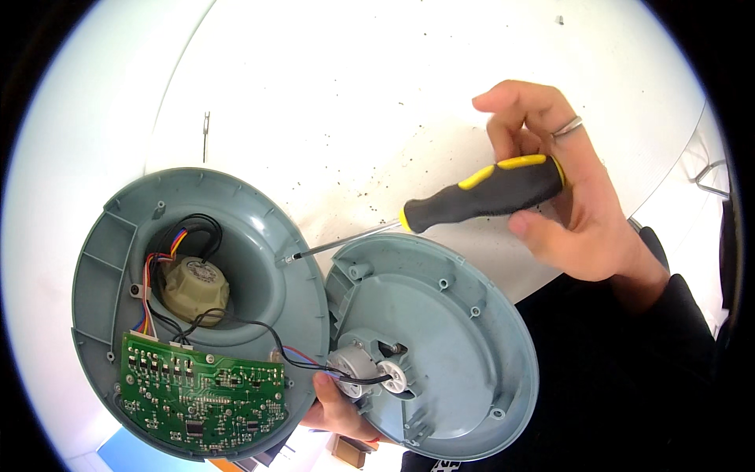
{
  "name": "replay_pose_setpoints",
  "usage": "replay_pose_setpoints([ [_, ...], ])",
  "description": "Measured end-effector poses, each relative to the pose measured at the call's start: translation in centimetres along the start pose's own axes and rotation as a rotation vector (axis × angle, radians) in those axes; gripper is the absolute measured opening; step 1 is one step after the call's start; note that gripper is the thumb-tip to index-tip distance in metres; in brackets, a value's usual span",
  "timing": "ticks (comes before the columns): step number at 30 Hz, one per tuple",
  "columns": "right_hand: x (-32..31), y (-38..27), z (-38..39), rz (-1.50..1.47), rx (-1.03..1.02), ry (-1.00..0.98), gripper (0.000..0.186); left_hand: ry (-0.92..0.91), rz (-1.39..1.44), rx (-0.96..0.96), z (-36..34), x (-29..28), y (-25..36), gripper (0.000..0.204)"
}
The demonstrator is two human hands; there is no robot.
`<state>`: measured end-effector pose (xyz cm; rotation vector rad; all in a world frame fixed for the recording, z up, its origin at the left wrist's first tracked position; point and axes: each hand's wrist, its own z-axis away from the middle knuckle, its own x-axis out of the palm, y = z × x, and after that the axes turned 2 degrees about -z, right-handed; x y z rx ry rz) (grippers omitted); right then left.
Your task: The person uses a screwdriver to manipulate screws and internal components of a disassembled teal fan on a white table. The person repeatedly probes the circuit board and motor area while holding the fan housing open.
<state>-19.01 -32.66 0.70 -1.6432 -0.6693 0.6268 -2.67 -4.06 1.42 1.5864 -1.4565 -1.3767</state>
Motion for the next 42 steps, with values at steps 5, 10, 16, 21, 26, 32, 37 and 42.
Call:
replay_pose_setpoints([
  [5, -0.3, -1.2, -0.6, -0.069, 0.134, -0.092, 0.043, 0.038, -0.009, 0.008, 0.4, 0.1, 0.4, 0.084],
  [10, -0.5, -0.2, -0.4, -0.023, 0.071, -0.077, 0.037, -0.012, -0.014, 0.002, -0.2, 0.4, 0.4, 0.083],
  [16, -0.4, -0.3, -0.7, -0.074, 0.09, -0.047, 0.034, -0.006, -0.019, 0.005, 0.0, 0.1, 0.6, 0.082],
  [21, -1.1, 0.9, -0.4, -0.116, 0.109, 0.037, 0.034, -0.034, -0.005, -0.057, -0.1, 0.9, 1.9, 0.084],
  [26, -1.8, 0.0, -0.4, -0.403, 0.146, 0.203, 0.025, -0.16, 0.088, -0.045, -0.3, -0.6, 1.0, 0.083],
  [32, -2.9, -1.7, 0.0, -0.751, 0.29, 0.263, 0.015, -0.139, 0.103, 0.066, 0.4, -1.9, 3.6, 0.079],
  [37, -3.7, -2.5, 1.5, -0.895, 0.298, 0.204, 0.011, -0.114, 0.063, 0.085, 2.6, -1.8, 4.9, 0.079],
  [42, -4.3, -3.0, 2.8, -0.982, 0.341, 0.161, 0.012, -0.083, 0.05, 0.102, 4.2, -1.2, 6.4, 0.075],
])
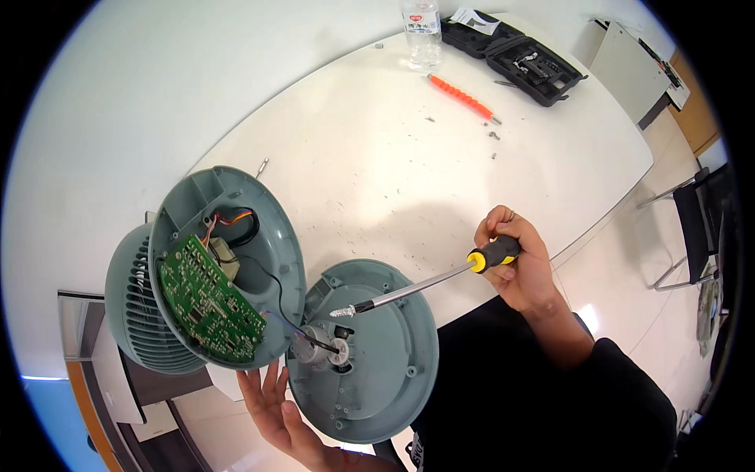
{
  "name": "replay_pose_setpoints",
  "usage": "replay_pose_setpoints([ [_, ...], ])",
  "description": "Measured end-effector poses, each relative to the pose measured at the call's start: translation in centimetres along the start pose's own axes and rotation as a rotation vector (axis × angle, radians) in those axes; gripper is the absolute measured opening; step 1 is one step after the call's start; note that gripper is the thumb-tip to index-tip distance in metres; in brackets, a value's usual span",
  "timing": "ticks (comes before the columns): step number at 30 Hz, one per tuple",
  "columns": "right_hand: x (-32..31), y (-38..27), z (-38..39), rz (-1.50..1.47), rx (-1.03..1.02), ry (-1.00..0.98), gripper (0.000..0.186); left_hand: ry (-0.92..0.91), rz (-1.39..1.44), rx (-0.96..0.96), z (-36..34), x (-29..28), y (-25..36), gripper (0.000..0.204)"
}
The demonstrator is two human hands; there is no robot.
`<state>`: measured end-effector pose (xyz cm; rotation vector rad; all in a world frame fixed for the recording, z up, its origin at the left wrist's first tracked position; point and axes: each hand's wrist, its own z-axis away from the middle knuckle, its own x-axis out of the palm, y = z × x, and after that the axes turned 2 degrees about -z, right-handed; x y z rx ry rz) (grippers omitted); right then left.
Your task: The person uses a screwdriver to manipulate screws and internal components of a disassembled teal fan on a white table. The person repeatedly probes the circuit board and motor area while holding the fan housing open.
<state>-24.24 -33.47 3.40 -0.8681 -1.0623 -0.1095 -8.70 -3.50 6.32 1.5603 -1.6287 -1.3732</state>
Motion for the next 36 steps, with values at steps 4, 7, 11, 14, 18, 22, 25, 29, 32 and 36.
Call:
replay_pose_setpoints([
  [4, -0.3, -0.1, 1.3, -0.041, 0.032, 0.028, 0.012, 0.001, -0.024, 0.036, 0.7, -0.2, 1.2, 0.076],
  [7, -0.4, -0.1, 1.9, -0.008, 0.016, 0.041, 0.013, 0.054, -0.091, 0.135, 1.3, -0.1, 2.9, 0.074],
  [11, -0.3, 0.4, 2.3, 0.015, 0.034, 0.013, 0.013, 0.071, -0.096, 0.304, 2.7, 1.3, 7.0, 0.068],
  [14, -0.2, 0.8, 2.3, 0.018, 0.05, -0.03, 0.012, -0.013, 0.046, 0.245, 2.6, 3.7, 10.1, 0.059],
  [18, 0.2, 0.4, 2.5, 0.054, 0.068, -0.029, 0.012, -0.089, 0.148, 0.192, 1.7, 5.4, 11.8, 0.05],
  [22, 0.0, -0.1, 2.4, 0.039, 0.091, -0.052, 0.011, -0.213, 0.17, 0.181, 1.2, 5.7, 12.7, 0.044],
  [25, 0.1, -0.2, 2.4, 0.074, 0.087, -0.059, 0.01, -0.169, 0.195, 0.211, 1.4, 6.4, 12.2, 0.039],
  [29, 0.0, -0.2, 2.2, 0.069, 0.1, -0.07, 0.01, -0.173, 0.228, 0.262, 1.3, 6.5, 11.6, 0.034],
  [32, -0.1, -0.1, 2.3, 0.059, 0.111, -0.07, 0.01, -0.165, 0.239, 0.292, 1.3, 6.5, 11.5, 0.031],
  [36, -0.3, 0.1, 2.4, 0.066, 0.113, -0.073, 0.011, -0.177, 0.179, 0.296, 1.5, 6.2, 11.9, 0.027],
])
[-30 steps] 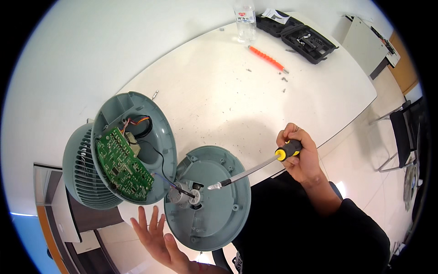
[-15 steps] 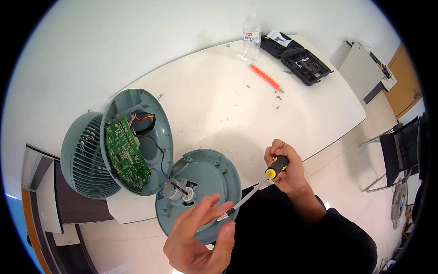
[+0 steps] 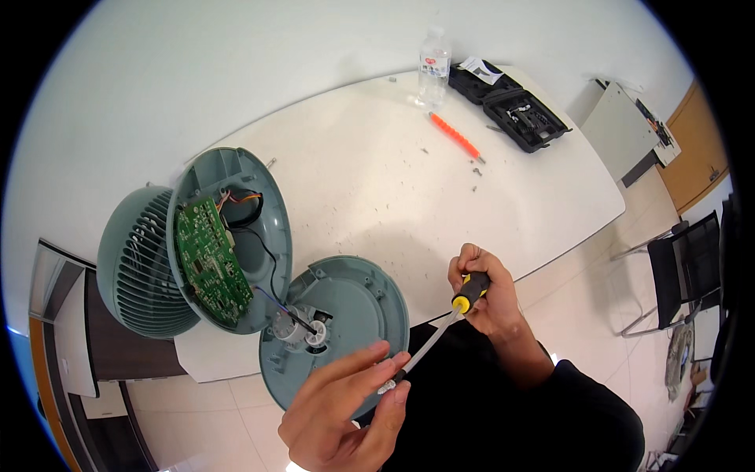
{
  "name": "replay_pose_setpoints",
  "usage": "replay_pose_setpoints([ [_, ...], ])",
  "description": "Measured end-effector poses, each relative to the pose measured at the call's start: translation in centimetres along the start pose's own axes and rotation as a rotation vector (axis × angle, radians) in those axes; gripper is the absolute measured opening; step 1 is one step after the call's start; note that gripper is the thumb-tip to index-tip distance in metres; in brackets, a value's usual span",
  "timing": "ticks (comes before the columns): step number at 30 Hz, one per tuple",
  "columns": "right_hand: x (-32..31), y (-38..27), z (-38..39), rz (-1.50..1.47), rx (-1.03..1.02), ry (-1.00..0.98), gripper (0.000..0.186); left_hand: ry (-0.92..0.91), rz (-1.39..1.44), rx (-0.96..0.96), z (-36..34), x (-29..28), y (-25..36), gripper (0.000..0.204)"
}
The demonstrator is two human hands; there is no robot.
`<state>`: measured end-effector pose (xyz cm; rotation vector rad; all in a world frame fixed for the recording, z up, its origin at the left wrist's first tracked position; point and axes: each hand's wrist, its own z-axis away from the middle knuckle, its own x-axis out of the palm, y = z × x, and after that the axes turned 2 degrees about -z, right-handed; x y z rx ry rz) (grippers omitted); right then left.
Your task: The person uses a screwdriver to manipulate screws and internal components of a disassembled teal fan on a white table. The person repeatedly probes the circuit board and motor area while holding the fan housing open.
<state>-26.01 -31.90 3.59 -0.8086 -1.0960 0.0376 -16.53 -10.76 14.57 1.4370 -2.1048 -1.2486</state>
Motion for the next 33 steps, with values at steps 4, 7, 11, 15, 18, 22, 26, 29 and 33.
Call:
replay_pose_setpoints([
  [4, 0.0, -0.1, 0.1, 0.019, 0.004, 0.003, 0.011, 0.004, 0.007, 0.001, 0.2, 0.0, 0.2, 0.024],
  [7, 0.0, -0.1, 0.2, 0.022, -0.004, 0.009, 0.012, -0.004, 0.0, 0.01, 0.3, 0.0, 0.3, 0.023],
  [11, 0.0, 0.0, 0.3, 0.021, -0.002, 0.024, 0.013, -0.001, 0.033, 0.037, 0.3, 0.1, 0.4, 0.021],
  [15, 0.1, -0.2, 0.6, 0.025, 0.009, 0.037, 0.013, 0.033, 0.084, 0.027, 0.6, 0.4, 0.5, 0.02],
  [18, 0.0, -0.3, 0.7, 0.021, 0.011, 0.037, 0.013, 0.0, 0.087, 0.054, 0.6, 0.2, 0.4, 0.022],
  [22, 0.1, -0.4, 0.8, 0.017, 0.011, 0.047, 0.013, 0.031, 0.112, 0.087, 0.7, 0.3, 0.1, 0.02],
  [26, -0.3, -0.7, 0.9, -0.041, 0.045, 0.08, 0.011, 0.08, 0.151, 0.035, 0.7, 0.1, 0.1, 0.015],
  [29, -0.3, -1.0, 1.0, -0.071, 0.041, 0.142, 0.009, 0.093, 0.124, -0.017, 1.0, -0.2, 0.1, 0.014],
  [33, -1.0, -1.4, 1.0, -0.062, -0.01, 0.164, 0.009, 0.126, 0.084, -0.071, 1.2, -0.4, 0.1, 0.015],
])
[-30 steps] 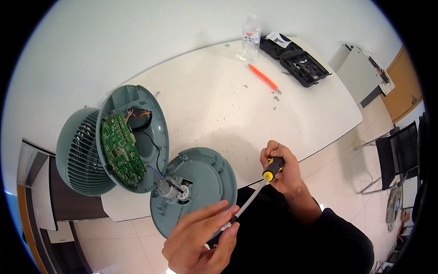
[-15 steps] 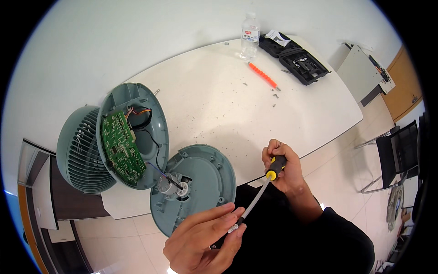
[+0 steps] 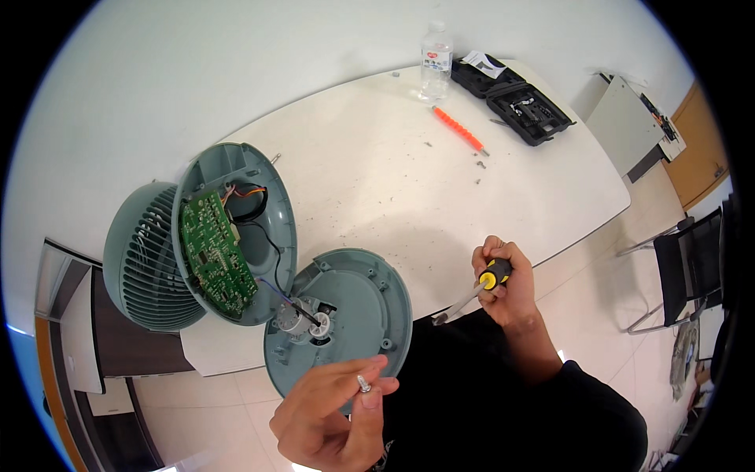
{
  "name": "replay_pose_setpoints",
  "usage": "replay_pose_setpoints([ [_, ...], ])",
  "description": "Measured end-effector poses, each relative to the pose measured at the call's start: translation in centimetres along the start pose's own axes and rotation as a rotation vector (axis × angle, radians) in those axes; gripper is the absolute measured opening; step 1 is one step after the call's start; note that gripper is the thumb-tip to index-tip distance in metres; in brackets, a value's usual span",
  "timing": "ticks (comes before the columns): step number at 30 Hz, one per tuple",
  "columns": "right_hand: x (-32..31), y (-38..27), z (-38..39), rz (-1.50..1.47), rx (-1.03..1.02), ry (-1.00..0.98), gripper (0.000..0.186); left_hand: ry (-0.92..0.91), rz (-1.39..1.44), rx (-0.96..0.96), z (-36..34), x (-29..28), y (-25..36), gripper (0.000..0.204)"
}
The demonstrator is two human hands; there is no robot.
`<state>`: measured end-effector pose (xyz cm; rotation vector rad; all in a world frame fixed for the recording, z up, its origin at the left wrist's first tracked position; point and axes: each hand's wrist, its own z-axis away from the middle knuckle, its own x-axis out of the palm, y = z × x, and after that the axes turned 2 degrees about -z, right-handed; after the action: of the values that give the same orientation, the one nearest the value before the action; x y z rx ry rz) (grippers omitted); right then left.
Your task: The person uses a screwdriver to manipulate screws and internal components of a disassembled teal fan on a white table. The person repeatedly probes the circuit board and motor area while holding the fan housing open.
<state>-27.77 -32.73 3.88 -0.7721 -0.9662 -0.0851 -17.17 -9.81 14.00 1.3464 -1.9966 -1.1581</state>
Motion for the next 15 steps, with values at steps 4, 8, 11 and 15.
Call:
replay_pose_setpoints([
  [4, -0.3, -0.2, 0.1, 0.097, -0.126, -0.024, 0.007, 0.016, -0.03, -0.021, -0.1, -0.2, -0.1, 0.015],
  [8, -1.4, -0.5, 0.3, 0.084, -0.3, 0.002, 0.013, -0.037, 0.011, -0.054, -0.3, 0.1, -0.7, 0.023],
  [11, -1.4, -0.6, 0.5, 0.092, -0.38, 0.075, 0.018, -0.088, -0.005, -0.106, -0.3, -0.8, -0.9, 0.03],
  [15, -3.0, 0.2, 0.1, 0.346, -0.68, 0.191, 0.023, -0.111, 0.015, -0.167, -0.3, -1.8, -1.7, 0.036],
])
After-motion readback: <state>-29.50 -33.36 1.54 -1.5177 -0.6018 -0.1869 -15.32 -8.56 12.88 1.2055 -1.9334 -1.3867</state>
